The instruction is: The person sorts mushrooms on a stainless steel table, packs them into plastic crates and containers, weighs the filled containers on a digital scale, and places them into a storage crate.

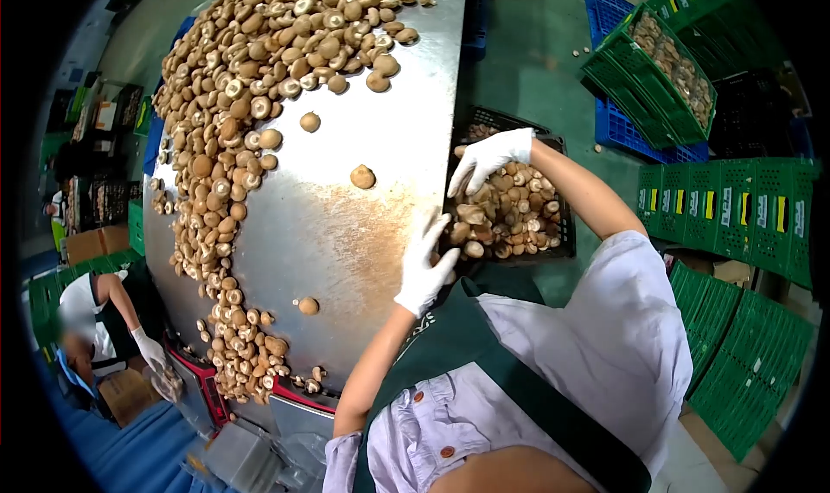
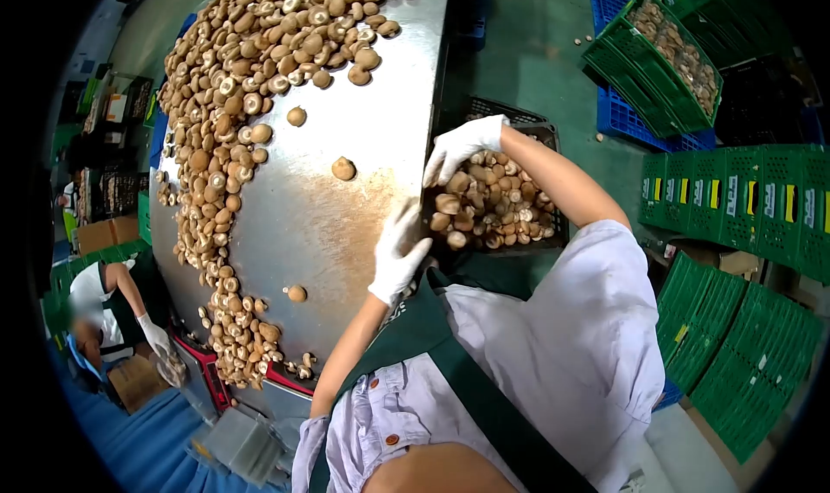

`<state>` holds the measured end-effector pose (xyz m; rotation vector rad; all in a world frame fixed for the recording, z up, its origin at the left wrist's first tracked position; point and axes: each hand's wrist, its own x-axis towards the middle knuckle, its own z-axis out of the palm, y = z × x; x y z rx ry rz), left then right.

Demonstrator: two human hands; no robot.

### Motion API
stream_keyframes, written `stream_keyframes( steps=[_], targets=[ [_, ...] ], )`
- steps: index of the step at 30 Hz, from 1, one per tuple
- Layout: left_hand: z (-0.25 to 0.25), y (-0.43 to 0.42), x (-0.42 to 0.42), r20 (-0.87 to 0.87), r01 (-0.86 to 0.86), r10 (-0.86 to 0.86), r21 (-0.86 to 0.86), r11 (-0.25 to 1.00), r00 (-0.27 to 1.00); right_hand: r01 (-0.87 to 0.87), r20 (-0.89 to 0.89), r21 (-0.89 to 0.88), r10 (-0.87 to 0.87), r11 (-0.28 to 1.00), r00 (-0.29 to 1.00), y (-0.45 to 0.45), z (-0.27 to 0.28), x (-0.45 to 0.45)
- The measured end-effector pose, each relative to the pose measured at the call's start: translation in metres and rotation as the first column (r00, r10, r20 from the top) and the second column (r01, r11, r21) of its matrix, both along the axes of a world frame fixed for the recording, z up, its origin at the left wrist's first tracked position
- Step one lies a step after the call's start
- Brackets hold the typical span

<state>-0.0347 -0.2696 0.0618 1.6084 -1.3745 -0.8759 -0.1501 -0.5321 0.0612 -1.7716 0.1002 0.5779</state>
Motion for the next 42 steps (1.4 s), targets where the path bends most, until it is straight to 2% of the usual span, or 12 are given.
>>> stream_keyframes(
  steps=[1,3,6,10,14,18,24,30,31,34,36,42],
  targets=[
    [0.004,0.008,0.006,-0.024,-0.082,0.083,0.043,0.996,0.996,0.050,0.027,-0.006,-0.050,0.999,0.998,-0.005,-0.002,-0.014],
    [0.018,0.030,0.024,0.263,-0.176,0.181,-0.045,0.983,0.948,0.172,0.076,0.032,-0.174,0.985,0.982,-0.019,-0.016,-0.046],
    [0.006,0.089,0.043,0.389,-0.291,0.286,-0.050,0.956,0.875,0.431,0.082,0.009,-0.430,0.902,0.899,-0.023,-0.006,-0.088],
    [-0.038,0.166,0.047,0.631,-0.074,-0.001,0.092,0.993,0.776,0.766,0.035,0.121,-0.774,0.631,0.632,-0.020,-0.031,-0.153],
    [-0.057,0.154,0.034,0.663,-0.158,-0.035,0.228,0.961,0.748,0.971,-0.164,0.068,-0.958,0.228,0.237,0.018,-0.084,-0.211],
    [-0.056,0.080,0.014,0.749,0.065,-0.194,0.198,0.978,0.634,0.999,-0.375,0.002,-0.926,0.044,0.041,0.076,-0.141,-0.256],
    [-0.050,-0.001,-0.008,0.560,0.241,-0.216,0.030,0.970,0.800,0.972,-0.527,0.108,-0.841,-0.210,-0.123,0.147,-0.174,-0.276],
    [-0.017,-0.045,0.026,0.559,0.023,0.063,-0.145,0.989,0.827,0.954,-0.495,0.001,-0.829,-0.300,-0.260,0.173,-0.154,-0.286],
    [-0.026,-0.048,0.050,0.636,-0.023,0.149,-0.203,0.979,0.757,0.935,-0.486,-0.017,-0.814,-0.354,-0.317,0.177,-0.158,-0.293],
    [-0.016,-0.059,0.085,0.611,-0.482,0.398,-0.030,0.876,0.685,0.899,-0.470,-0.059,-0.783,-0.433,-0.408,0.189,-0.171,-0.313],
    [-0.056,-0.060,0.128,0.503,-0.460,0.408,-0.023,0.887,0.762,0.887,-0.476,-0.084,-0.764,-0.455,-0.436,0.194,-0.173,-0.322],
    [-0.045,-0.076,0.068,0.256,-0.468,0.470,-0.072,0.881,0.845,0.871,-0.463,-0.020,-0.768,-0.491,-0.443,0.211,-0.163,-0.325]
  ],
)
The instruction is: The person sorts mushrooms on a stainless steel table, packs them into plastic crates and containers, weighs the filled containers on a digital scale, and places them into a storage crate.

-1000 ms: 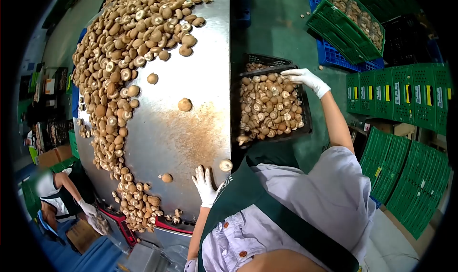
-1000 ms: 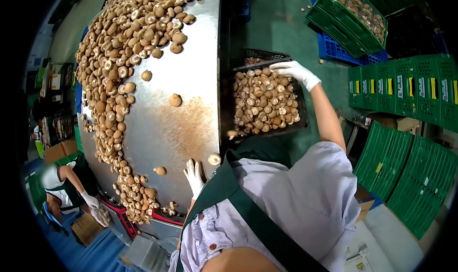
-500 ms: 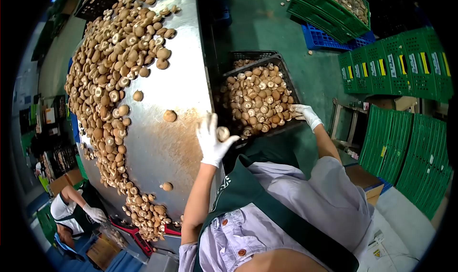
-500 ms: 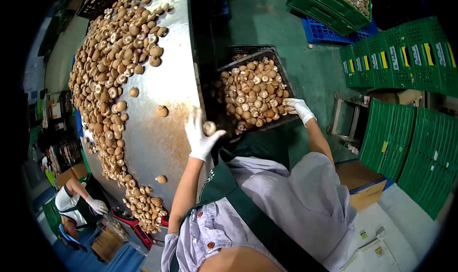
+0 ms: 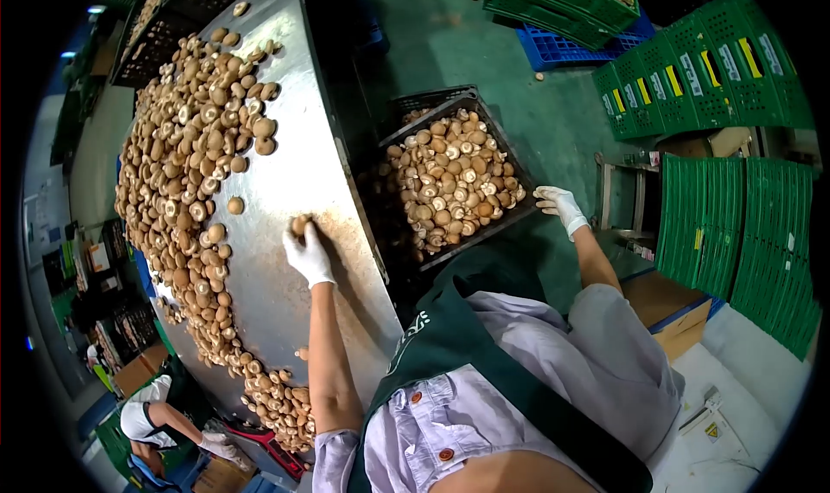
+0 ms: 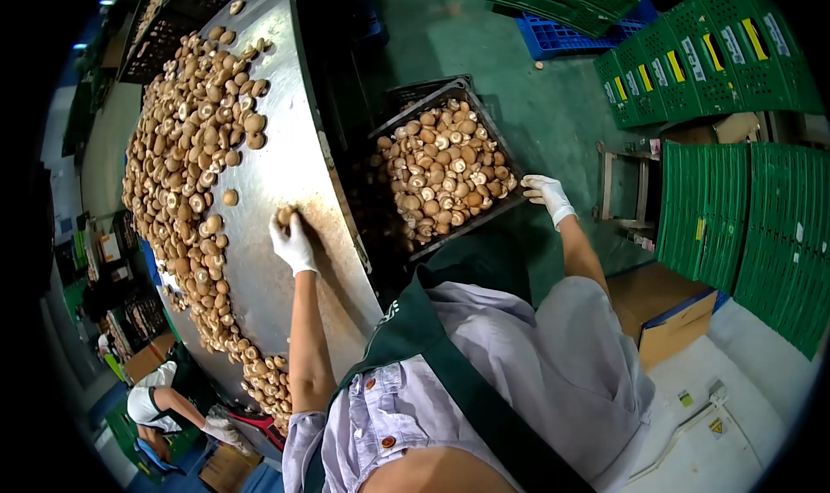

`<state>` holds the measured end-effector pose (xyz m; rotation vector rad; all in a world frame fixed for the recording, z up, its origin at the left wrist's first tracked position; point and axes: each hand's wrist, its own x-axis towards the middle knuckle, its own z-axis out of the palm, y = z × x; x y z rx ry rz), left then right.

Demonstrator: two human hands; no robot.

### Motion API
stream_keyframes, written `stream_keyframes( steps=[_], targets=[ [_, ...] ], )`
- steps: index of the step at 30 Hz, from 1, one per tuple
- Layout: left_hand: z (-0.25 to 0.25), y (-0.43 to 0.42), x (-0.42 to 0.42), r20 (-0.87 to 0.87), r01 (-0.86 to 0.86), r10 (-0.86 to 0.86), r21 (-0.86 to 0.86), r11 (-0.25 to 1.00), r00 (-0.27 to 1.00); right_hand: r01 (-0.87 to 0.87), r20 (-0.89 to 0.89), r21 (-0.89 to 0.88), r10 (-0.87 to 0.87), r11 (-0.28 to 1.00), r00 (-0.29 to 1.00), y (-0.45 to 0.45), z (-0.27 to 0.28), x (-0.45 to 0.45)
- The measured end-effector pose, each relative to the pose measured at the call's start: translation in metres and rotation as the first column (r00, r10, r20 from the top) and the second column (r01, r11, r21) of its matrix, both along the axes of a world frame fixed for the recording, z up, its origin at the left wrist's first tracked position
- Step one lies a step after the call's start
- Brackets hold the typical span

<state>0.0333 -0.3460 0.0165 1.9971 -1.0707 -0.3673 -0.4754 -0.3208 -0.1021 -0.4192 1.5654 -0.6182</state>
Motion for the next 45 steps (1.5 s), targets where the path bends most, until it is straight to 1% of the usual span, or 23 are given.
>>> stream_keyframes(
  steps=[2,4,6,7,8,10,13,14,16,18,21,24,26,28,29,30,31,32,33,36,37,39,45],
  targets=[
    [0.001,-0.002,-0.036,-0.083,0.219,-0.221,-0.042,0.975,0.972,0.005,0.019,-0.008,-0.005,1.000,1.000,0.005,-0.001,0.003],
    [0.000,0.000,-0.062,0.160,0.426,-0.424,0.025,0.904,0.891,0.016,0.057,-0.001,-0.016,1.000,0.998,0.009,-0.007,0.005],
    [0.004,-0.005,-0.075,0.342,0.602,-0.608,0.135,0.787,0.717,0.016,0.064,0.000,-0.016,1.000,0.998,0.010,-0.010,0.008],
    [0.008,-0.004,-0.080,0.345,0.606,-0.666,0.277,0.746,0.662,0.005,0.074,-0.013,-0.004,1.000,0.997,0.009,-0.006,0.013],
    [0.003,-0.005,-0.077,0.338,0.622,-0.688,0.295,0.726,0.643,-0.006,0.085,-0.027,0.008,1.000,0.996,0.007,-0.004,0.017],
    [-0.003,-0.007,-0.071,0.561,0.528,-0.610,0.327,0.784,0.559,0.025,0.095,-0.052,-0.020,0.998,0.995,0.001,-0.019,0.027],
    [-0.013,-0.007,-0.060,0.550,0.378,-0.473,0.284,0.881,0.688,-0.004,-0.028,-0.062,0.002,0.998,1.000,-0.029,-0.040,0.056],
    [-0.014,-0.008,-0.060,0.534,0.369,-0.442,0.244,0.897,0.721,-0.111,-0.148,-0.099,0.096,0.989,0.984,-0.041,-0.060,0.066],
    [-0.014,-0.007,-0.059,0.537,0.362,-0.456,0.278,0.890,0.710,-0.396,-0.475,-0.102,0.305,0.912,0.826,-0.066,-0.080,0.087],
    [-0.013,-0.009,-0.059,0.540,0.352,-0.467,0.308,0.884,0.700,-0.476,-0.596,0.035,0.401,0.879,0.696,-0.093,-0.093,0.108],
    [-0.012,-0.010,-0.060,0.513,0.345,-0.455,0.299,0.890,0.728,-0.446,-0.549,0.242,0.501,0.862,0.669,-0.120,-0.095,0.134],
    [-0.012,-0.010,-0.060,0.500,0.337,-0.455,0.311,0.888,0.736,-0.315,-0.597,0.257,0.407,0.914,0.692,-0.129,-0.093,0.158],
    [-0.011,-0.011,-0.060,0.500,0.331,-0.452,0.316,0.889,0.738,-0.302,-0.693,0.168,0.330,0.938,0.641,-0.118,-0.123,0.160],
    [-0.009,-0.012,-0.061,0.491,0.337,-0.452,0.307,0.890,0.745,-0.206,-0.662,0.125,0.236,0.971,0.712,-0.110,-0.124,0.160],
    [-0.009,-0.012,-0.061,0.497,0.333,-0.447,0.305,0.892,0.744,-0.136,-0.596,0.059,0.144,0.989,0.790,-0.106,-0.123,0.155],
    [-0.010,-0.012,-0.060,0.495,0.327,-0.442,0.306,0.894,0.748,-0.155,-0.629,-0.080,0.071,0.985,0.774,-0.094,-0.148,0.148],
    [-0.011,-0.011,-0.059,0.493,0.327,-0.442,0.305,0.895,0.749,0.044,-0.405,-0.122,-0.090,0.992,0.910,-0.090,-0.143,0.144],
    [-0.012,-0.010,-0.059,0.491,0.327,-0.441,0.304,0.895,0.751,0.247,-0.153,-0.110,-0.262,0.963,0.953,-0.085,-0.138,0.140],
    [-0.012,-0.010,-0.059,0.487,0.324,-0.440,0.307,0.895,0.755,0.375,0.071,0.072,-0.380,0.924,0.922,-0.085,-0.113,0.133],
    [-0.011,-0.011,-0.059,0.488,0.327,-0.437,0.296,0.897,0.756,0.493,0.478,0.110,-0.481,0.863,0.735,-0.070,-0.122,0.120],
    [-0.012,-0.011,-0.058,0.492,0.333,-0.437,0.288,0.898,0.753,0.492,0.477,0.110,-0.480,0.864,0.737,-0.070,-0.116,0.119],
    [-0.011,-0.011,-0.059,0.495,0.337,-0.436,0.280,0.899,0.752,0.486,0.687,0.139,-0.437,0.863,0.580,-0.070,-0.106,0.116],
    [-0.011,-0.011,-0.059,0.475,0.329,-0.443,0.306,0.893,0.761,0.487,0.762,0.228,-0.466,0.843,0.450,-0.086,-0.115,0.122]
  ],
)
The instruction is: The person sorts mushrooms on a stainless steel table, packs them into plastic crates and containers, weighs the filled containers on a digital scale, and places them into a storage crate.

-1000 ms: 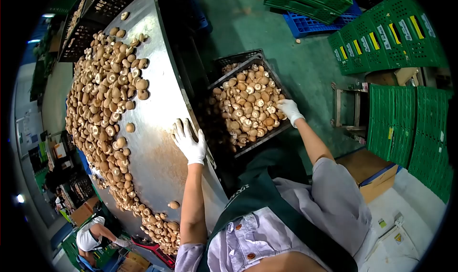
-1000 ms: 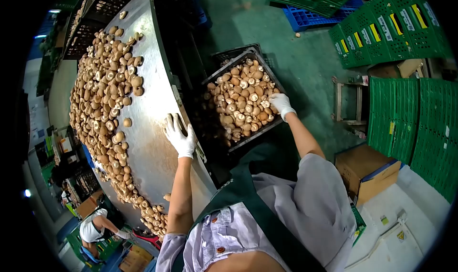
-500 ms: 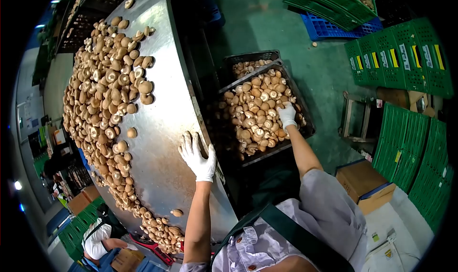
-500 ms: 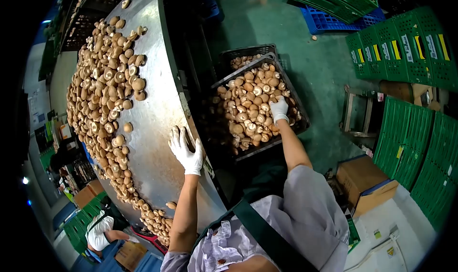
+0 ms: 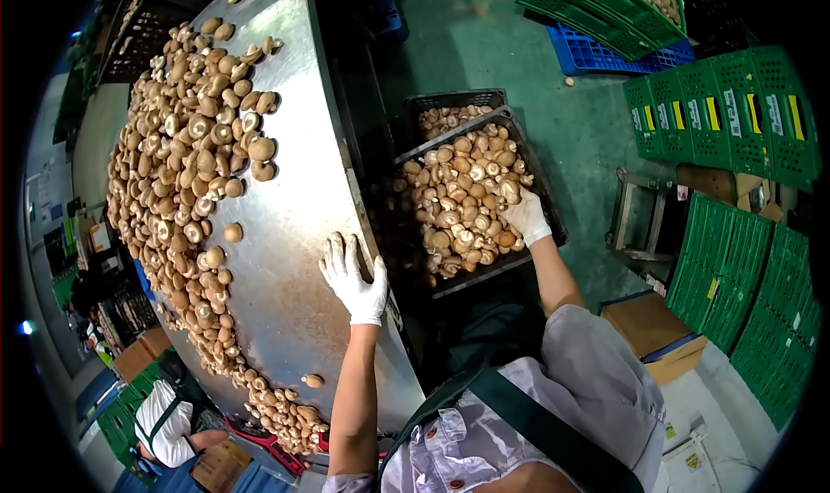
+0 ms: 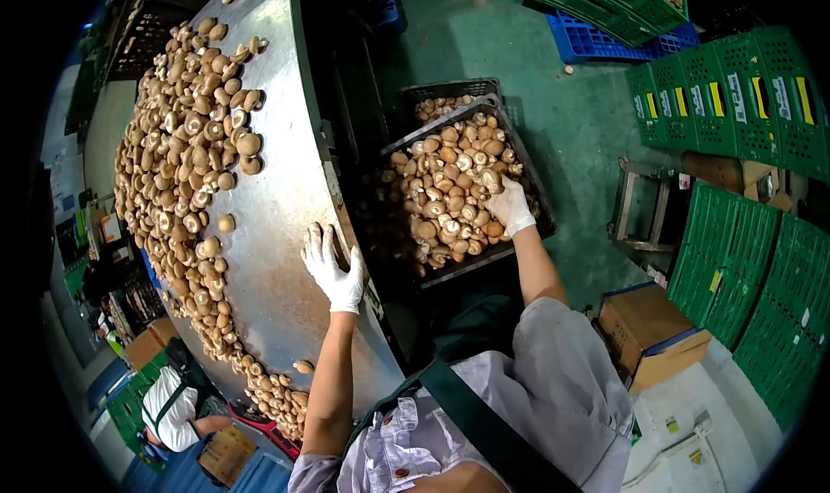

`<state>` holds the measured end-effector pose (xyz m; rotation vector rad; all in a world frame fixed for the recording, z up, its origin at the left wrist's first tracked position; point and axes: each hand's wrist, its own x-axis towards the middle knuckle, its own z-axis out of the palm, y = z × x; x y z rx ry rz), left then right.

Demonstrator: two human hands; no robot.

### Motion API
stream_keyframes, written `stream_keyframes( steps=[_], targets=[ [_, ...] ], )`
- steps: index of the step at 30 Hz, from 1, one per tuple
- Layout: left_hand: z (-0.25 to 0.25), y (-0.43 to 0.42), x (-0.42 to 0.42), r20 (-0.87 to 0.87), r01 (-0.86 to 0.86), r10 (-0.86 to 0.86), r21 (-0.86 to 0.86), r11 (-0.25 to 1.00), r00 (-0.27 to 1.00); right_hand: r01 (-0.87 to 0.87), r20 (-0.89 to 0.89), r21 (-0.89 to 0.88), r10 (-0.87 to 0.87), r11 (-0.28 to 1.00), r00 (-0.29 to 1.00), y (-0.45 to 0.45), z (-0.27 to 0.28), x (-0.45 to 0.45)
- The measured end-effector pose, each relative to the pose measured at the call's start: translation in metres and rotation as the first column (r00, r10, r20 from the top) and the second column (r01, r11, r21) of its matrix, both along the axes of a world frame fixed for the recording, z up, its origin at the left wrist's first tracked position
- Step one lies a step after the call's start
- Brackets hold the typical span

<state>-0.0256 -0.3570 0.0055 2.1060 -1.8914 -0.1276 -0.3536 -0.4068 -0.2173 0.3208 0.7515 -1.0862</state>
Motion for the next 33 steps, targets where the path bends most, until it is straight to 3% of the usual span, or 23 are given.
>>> stream_keyframes(
  steps=[2,5,7,9,10,11,17,19,20,23,25,29,31,33],
  targets=[
    [-0.001,0.000,0.001,-0.005,-0.004,0.004,-0.003,1.000,1.000,0.078,-0.032,0.136,-0.075,0.988,0.997,-0.015,0.026,0.011],
    [0.000,0.000,0.001,-0.022,-0.002,0.001,-0.012,1.000,1.000,0.032,-0.036,0.131,-0.027,0.991,0.999,-0.025,0.060,0.015],
    [0.001,-0.001,0.000,-0.012,-0.009,0.009,-0.014,1.000,1.000,0.014,0.029,0.043,-0.015,0.999,0.999,-0.021,0.046,0.008],
    [-0.001,0.000,0.001,-0.024,-0.001,0.001,-0.018,1.000,1.000,-0.039,-0.034,-0.065,0.037,0.997,0.999,-0.020,0.034,0.005],
    [0.000,0.000,0.001,-0.015,-0.001,0.000,-0.030,1.000,1.000,-0.024,-0.142,0.041,0.030,0.999,0.989,-0.021,0.036,0.008],
    [-0.001,0.000,0.001,-0.015,-0.003,0.003,-0.032,0.999,1.000,-0.121,-0.225,-0.015,0.114,0.993,0.968,-0.019,0.033,0.005],
    [-0.003,0.001,0.003,-0.030,-0.003,0.001,-0.053,0.999,1.000,-0.209,-0.299,0.087,0.226,0.974,0.927,-0.007,0.049,0.010],
    [-0.003,0.002,0.004,-0.028,0.018,-0.020,-0.054,0.998,0.999,-0.381,-0.548,-0.016,0.311,0.924,0.777,-0.001,0.061,0.015],
    [-0.002,0.002,0.003,-0.005,0.015,-0.015,-0.056,0.998,1.000,-0.467,-0.682,0.068,0.383,0.882,0.623,-0.004,0.104,0.025],
    [0.000,0.003,0.001,-0.021,0.013,-0.014,-0.074,0.997,1.000,-0.588,-0.720,-0.101,0.349,0.803,0.600,-0.001,0.164,0.025],
    [-0.001,0.004,0.001,-0.008,0.018,-0.019,-0.096,0.995,1.000,-0.590,-0.774,-0.275,0.189,0.759,0.604,0.001,0.178,0.024],
    [-0.005,0.007,0.000,-0.001,0.015,-0.015,-0.149,0.989,1.000,-0.631,-0.885,-0.266,0.074,0.729,0.459,0.004,0.194,0.017],
    [-0.006,0.006,0.002,0.012,0.010,-0.009,-0.115,0.993,1.000,-0.702,-0.965,-0.213,-0.034,0.680,0.259,0.002,0.200,0.016],
    [-0.006,0.006,0.001,-0.003,-0.002,0.002,-0.110,0.994,1.000,-0.811,-0.999,-0.025,0.017,0.584,0.044,-0.004,0.198,0.013]
  ],
)
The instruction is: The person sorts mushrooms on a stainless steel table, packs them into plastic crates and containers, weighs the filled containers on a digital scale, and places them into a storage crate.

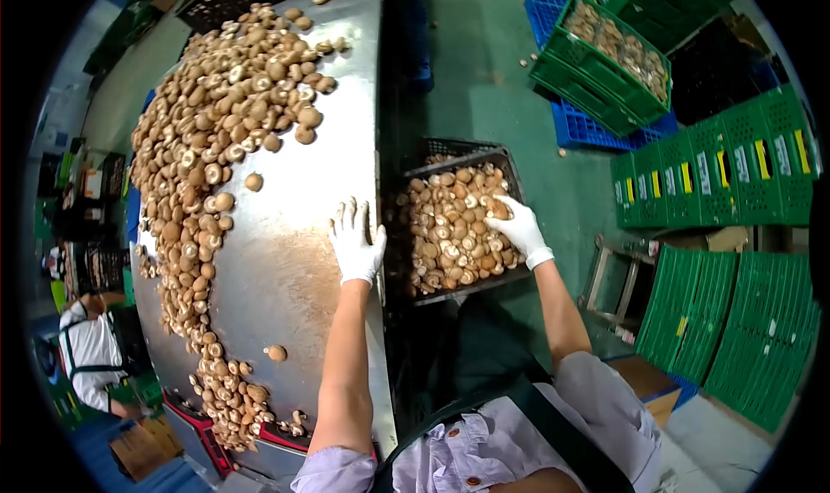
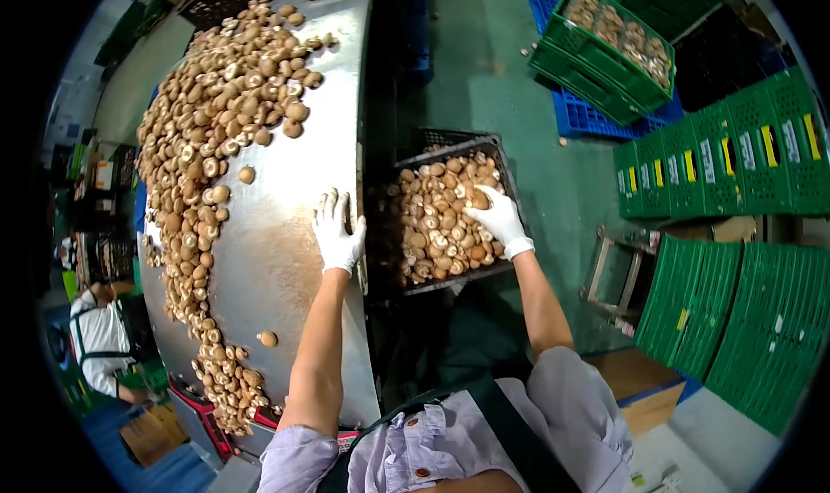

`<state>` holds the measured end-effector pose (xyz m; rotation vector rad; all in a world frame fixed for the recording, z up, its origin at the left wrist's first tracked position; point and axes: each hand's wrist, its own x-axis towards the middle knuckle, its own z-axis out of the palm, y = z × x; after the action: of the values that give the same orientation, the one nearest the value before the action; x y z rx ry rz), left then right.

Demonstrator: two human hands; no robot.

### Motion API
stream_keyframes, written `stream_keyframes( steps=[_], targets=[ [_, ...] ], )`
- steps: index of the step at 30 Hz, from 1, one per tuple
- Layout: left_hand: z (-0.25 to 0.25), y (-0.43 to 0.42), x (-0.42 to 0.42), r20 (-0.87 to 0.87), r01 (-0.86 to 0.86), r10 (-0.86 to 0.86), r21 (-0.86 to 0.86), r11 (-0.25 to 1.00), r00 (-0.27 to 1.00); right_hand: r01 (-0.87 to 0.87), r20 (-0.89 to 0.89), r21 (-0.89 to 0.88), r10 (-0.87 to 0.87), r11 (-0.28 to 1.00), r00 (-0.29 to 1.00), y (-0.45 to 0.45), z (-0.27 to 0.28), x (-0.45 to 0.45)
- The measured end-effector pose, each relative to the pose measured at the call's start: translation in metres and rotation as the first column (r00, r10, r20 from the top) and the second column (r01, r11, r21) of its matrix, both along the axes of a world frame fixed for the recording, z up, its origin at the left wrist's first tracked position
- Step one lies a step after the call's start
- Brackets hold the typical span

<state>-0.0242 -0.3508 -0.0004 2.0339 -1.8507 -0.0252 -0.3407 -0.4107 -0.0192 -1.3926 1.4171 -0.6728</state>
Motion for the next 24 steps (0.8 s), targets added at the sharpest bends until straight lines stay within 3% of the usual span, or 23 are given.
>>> stream_keyframes(
  steps=[2,4,6,8,10,15,18,20,24],
  targets=[
    [0.003,0.002,0.000,-0.031,-0.010,0.010,0.012,1.000,0.999,-0.151,-0.213,0.038,0.156,0.988,0.965,-0.012,-0.019,-0.003],
    [0.004,0.001,-0.001,-0.018,-0.026,0.026,0.015,1.000,1.000,-0.169,-0.266,0.011,0.166,0.986,0.950,-0.025,-0.010,0.002],
    [0.001,0.000,-0.001,-0.005,-0.049,0.050,0.068,0.996,0.999,-0.185,-0.267,-0.091,0.155,0.979,0.951,-0.051,-0.019,0.008],
    [0.012,0.001,-0.003,-0.120,-0.078,0.096,0.146,0.986,0.988,-0.184,-0.182,-0.176,0.152,0.967,0.972,-0.084,-0.019,0.021],
    [0.010,0.004,-0.001,-0.074,-0.057,0.069,0.143,0.988,0.995,-0.167,-0.044,-0.139,0.163,0.976,0.986,-0.119,-0.030,0.040],
    [0.004,0.003,-0.002,0.049,-0.087,0.081,0.121,0.989,0.995,-0.316,-0.257,-0.120,0.278,0.941,0.925,-0.200,-0.059,0.084],
    [0.015,0.003,-0.002,0.040,-0.086,0.081,0.131,0.988,0.996,-0.403,-0.535,-0.047,0.318,0.914,0.783,-0.231,-0.085,0.091],
    [0.016,0.002,-0.002,0.020,-0.094,0.092,0.089,0.992,0.996,-0.420,-0.595,0.022,0.350,0.907,0.724,-0.239,-0.084,0.092],
    [0.012,0.002,-0.002,-0.011,-0.094,0.095,0.089,0.992,0.995,-0.405,-0.495,0.005,0.354,0.914,0.794,-0.234,-0.088,0.082]
  ],
)
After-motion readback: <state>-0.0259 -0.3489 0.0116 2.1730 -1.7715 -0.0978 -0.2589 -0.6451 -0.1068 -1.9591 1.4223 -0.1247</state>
